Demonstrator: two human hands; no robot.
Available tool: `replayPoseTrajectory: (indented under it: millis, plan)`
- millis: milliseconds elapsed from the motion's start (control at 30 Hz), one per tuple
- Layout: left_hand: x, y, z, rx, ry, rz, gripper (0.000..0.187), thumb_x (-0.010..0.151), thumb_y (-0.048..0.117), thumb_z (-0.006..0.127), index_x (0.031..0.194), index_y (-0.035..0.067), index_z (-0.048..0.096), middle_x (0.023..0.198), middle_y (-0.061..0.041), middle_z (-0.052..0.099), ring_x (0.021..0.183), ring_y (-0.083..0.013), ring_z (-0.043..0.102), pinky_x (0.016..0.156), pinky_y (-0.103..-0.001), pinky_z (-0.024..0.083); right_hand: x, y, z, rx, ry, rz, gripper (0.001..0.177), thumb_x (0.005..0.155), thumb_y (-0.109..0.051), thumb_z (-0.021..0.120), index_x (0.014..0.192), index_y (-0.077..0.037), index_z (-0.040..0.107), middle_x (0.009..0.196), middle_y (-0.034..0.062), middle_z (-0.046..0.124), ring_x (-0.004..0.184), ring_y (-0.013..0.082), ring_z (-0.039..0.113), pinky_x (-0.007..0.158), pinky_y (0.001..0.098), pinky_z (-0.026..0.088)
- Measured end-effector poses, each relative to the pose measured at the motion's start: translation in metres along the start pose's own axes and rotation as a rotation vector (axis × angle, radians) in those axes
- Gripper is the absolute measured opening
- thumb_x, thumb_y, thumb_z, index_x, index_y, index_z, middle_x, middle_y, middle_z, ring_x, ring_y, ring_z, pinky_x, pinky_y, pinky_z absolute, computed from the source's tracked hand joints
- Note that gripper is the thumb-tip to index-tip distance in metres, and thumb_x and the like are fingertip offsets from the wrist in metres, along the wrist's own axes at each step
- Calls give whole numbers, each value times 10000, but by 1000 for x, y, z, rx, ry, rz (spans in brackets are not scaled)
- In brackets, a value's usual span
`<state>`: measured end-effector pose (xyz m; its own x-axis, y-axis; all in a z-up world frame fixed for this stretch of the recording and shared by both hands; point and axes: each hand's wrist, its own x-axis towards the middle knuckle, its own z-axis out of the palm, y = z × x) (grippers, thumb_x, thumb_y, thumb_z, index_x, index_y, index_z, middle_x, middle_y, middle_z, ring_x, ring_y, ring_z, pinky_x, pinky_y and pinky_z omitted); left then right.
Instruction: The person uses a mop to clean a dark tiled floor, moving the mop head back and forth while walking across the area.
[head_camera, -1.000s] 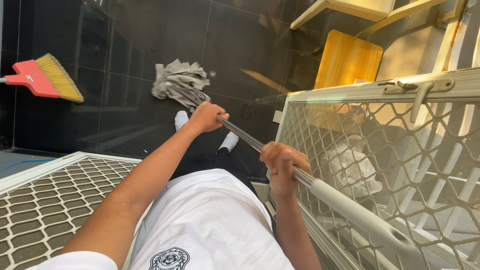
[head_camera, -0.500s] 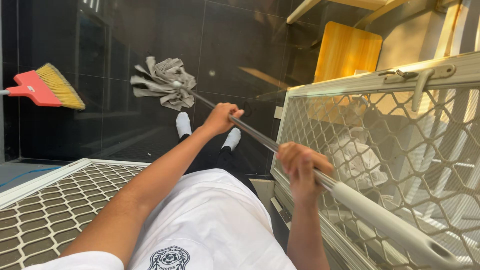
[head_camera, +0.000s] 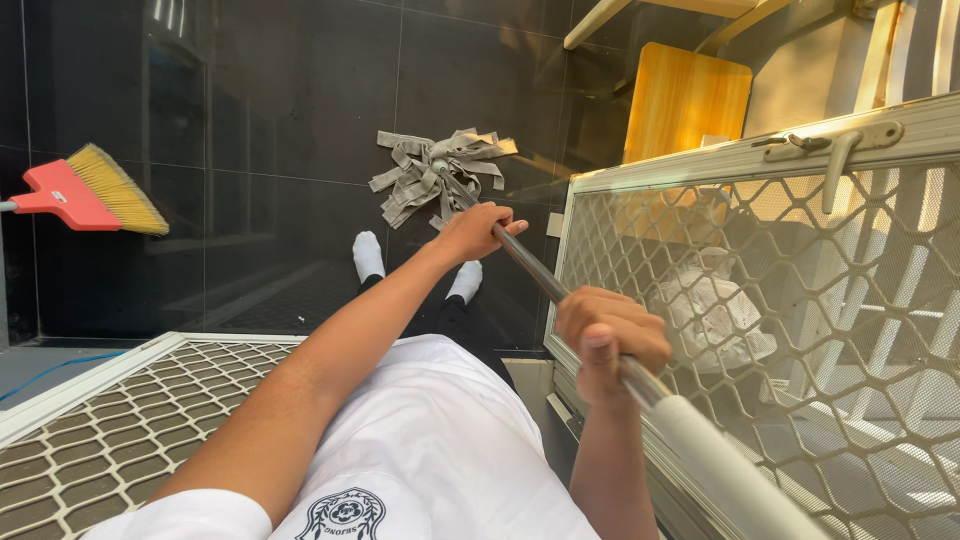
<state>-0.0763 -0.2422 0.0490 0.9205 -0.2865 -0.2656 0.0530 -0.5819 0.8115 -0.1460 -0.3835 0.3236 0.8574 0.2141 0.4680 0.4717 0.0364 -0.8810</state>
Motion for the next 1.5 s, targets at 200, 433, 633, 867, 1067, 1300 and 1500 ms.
replayPoseTrajectory:
  millis: [200, 433, 633, 867, 1067, 1300, 1500]
  plan:
    - [-11, -15, -24, 10, -50, 30, 576, 982, 552, 590, 672, 67, 568, 684, -101, 592, 732, -308, 596, 660, -458, 480, 5, 4, 27, -35, -117, -74, 619, 1115, -356, 540, 606, -27, 412, 544, 58, 407, 475, 208, 503, 501, 339, 486]
    - [-17, -27, -10, 93, -32, 55, 526, 977, 504, 610, 672, 75, 608, 682, -128, 628, 717, -360, 621, 658, -493, 490, -21, 6, 0, 57, 55, 54, 622, 1128, -363, 512, 601, -57, 387, 533, 29, 398, 472, 165, 437, 529, 344, 472]
    - [-25, -88, -10, 198, 8, -50, 465, 956, 527, 641, 742, 117, 691, 769, -146, 681, 828, -415, 658, 725, -527, 516, -53, 69, -18, 202, 92, 163, 578, 1152, -331, 459, 641, -60, 440, 597, 61, 483, 539, 159, 498, 639, 379, 552]
    - [-60, -187, -6, 217, 153, -253, 462, 852, 399, 741, 1205, 119, 636, 1372, -166, 551, 1346, -397, 451, 1078, -492, 399, -73, 147, -4, 66, 67, 562, 560, 1136, -349, 424, 684, -29, 510, 830, 132, 689, 910, 256, 725, 931, 405, 559]
    - [-54, -198, 40, 205, 259, -275, 728, 938, 420, 741, 1461, 67, 379, 1482, -347, 270, 1387, -596, 253, 1149, -647, 197, -72, 139, -2, 52, 29, 617, 572, 1123, -394, 419, 698, -33, 546, 844, 130, 702, 1021, 253, 734, 941, 396, 566]
    - [-21, -51, 34, -95, 236, 111, 592, 1007, 342, 657, 1475, 111, 377, 1423, -205, 485, 1367, -421, 472, 1191, -685, 62, -25, 54, -53, 62, 201, 353, 584, 1186, -428, 406, 751, -61, 536, 707, 90, 594, 760, 251, 657, 946, 471, 559]
    - [-7, 29, 30, -265, 38, 227, 338, 976, 283, 692, 1219, 97, 552, 1132, -112, 636, 1125, -293, 640, 1261, -559, 187, 14, 6, -35, 4, 126, -33, 607, 1160, -423, 443, 691, -48, 532, 626, 109, 570, 625, 250, 622, 788, 413, 548]
